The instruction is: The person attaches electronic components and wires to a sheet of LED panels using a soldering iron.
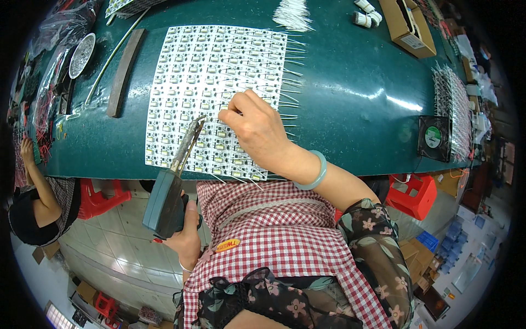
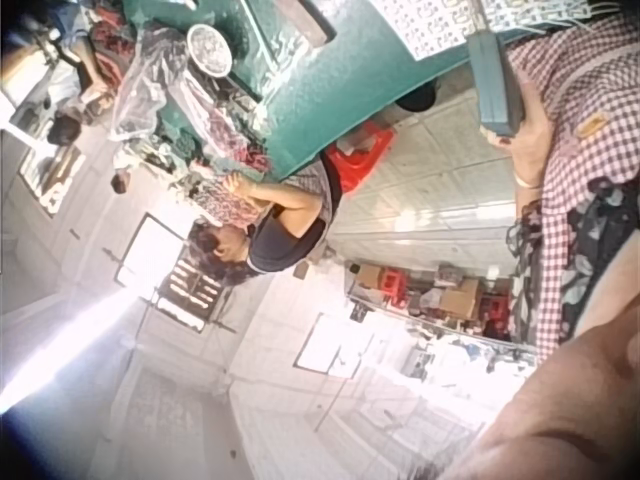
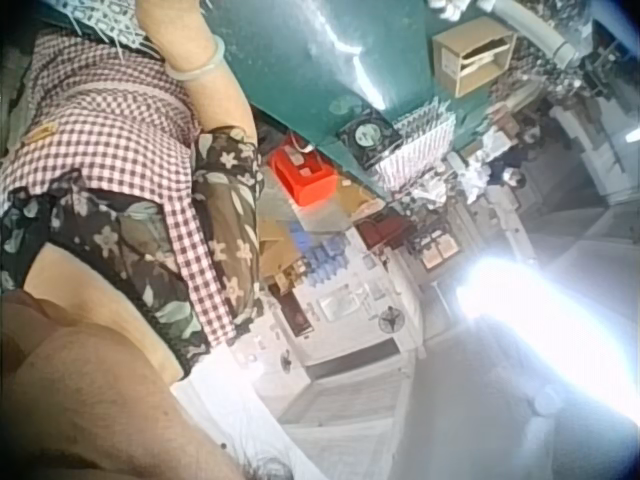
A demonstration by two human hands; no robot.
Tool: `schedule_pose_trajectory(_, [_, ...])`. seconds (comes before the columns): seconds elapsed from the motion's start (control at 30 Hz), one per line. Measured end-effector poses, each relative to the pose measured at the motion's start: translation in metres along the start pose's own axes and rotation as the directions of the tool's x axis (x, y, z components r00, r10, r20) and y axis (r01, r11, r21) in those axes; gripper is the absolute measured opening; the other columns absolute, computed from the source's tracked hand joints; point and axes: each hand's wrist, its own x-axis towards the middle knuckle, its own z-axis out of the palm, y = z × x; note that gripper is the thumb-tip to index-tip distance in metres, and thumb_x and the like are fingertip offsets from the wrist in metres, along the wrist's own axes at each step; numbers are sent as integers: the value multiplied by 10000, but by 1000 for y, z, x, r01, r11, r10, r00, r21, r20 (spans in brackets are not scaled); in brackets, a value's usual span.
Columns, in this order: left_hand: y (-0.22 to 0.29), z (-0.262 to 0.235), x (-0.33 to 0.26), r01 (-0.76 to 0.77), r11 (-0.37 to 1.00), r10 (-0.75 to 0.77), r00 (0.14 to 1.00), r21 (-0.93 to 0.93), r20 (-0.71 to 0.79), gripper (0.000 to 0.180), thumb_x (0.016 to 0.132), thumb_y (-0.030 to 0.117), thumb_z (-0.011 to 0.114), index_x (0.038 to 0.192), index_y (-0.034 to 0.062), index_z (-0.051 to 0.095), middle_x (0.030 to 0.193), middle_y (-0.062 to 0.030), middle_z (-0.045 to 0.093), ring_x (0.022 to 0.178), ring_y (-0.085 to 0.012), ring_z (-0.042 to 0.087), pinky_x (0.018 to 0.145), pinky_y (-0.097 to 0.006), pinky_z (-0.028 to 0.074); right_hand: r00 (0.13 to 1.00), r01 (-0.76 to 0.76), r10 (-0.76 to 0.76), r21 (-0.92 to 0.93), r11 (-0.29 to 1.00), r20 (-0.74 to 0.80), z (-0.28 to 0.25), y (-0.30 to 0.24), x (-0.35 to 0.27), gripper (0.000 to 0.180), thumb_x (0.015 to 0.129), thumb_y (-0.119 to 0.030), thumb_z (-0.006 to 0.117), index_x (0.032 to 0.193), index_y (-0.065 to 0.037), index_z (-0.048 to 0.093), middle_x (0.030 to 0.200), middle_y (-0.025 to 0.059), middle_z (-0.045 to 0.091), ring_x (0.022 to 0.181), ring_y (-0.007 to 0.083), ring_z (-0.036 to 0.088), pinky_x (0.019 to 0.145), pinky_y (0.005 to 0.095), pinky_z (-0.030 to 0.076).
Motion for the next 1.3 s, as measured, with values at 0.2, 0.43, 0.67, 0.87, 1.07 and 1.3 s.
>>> schedule_pose_trajectory(0.2, [15, 3, 7, -58, 998, 58, 997, -7, -41, 313, 836, -16, 743, 1130, -78, 655, 1046, -147, 708, 855, -187, 687, 710, -287, 545, 997, -60, 59, -10, 998, -52, -19, -20, -5, 193, 734, 81, 730, 890, -26, 690, 736, 74, 513, 683, 232, 546, 576, 349, 447])
schedule_pose_trajectory(0.43, [14, 4, 8, -35, 999, 33, 997, -17, -77, 236, 813, 34, 778, 1010, -74, 707, 909, -128, 735, 749, -183, 698, 658, -298, 541, 991, -40, 46, 54, 998, -123, 4, -22, -6, 179, 735, 54, 754, 871, -21, 665, 735, 70, 494, 666, 227, 535, 555, 344, 442])
schedule_pose_trajectory(0.67, [10, 5, 7, -42, 999, 40, 996, -20, -85, 215, 808, 54, 785, 981, -53, 716, 856, -112, 726, 705, -169, 683, 635, -288, 528, 994, -28, 26, -11, 1000, -107, 11, -22, -9, 153, 734, 54, 729, 844, -10, 644, 749, 72, 474, 680, 220, 523, 556, 335, 454])
schedule_pose_trajectory(0.87, [9, 5, 7, -37, 999, 38, 998, 13, -56, 182, 802, 55, 783, 936, -48, 717, 822, -93, 719, 654, -154, 668, 598, -278, 513, 993, -22, 18, -27, 999, -114, 13, -21, -9, 158, 721, 59, 721, 840, -11, 645, 746, 70, 466, 687, 220, 521, 563, 337, 461])
schedule_pose_trajectory(1.07, [8, 6, 10, -79, 997, 79, 996, 23, -33, 180, 803, 50, 775, 932, -51, 701, 797, -91, 703, 642, -150, 661, 582, -280, 506, 995, -23, 21, -29, 999, -96, 12, -21, -10, 164, 718, 64, 717, 847, -7, 646, 752, 75, 470, 699, 223, 524, 579, 336, 464])
schedule_pose_trajectory(1.3, [12, 6, 10, -22, 1000, 22, 999, 10, -30, 178, 803, 48, 772, 928, -53, 695, 796, -97, 703, 643, -144, 659, 587, -279, 505, 997, -18, 15, -39, 999, -80, 12, -21, -11, 157, 722, 54, 685, 862, -5, 648, 753, 77, 472, 701, 229, 525, 592, 339, 466])
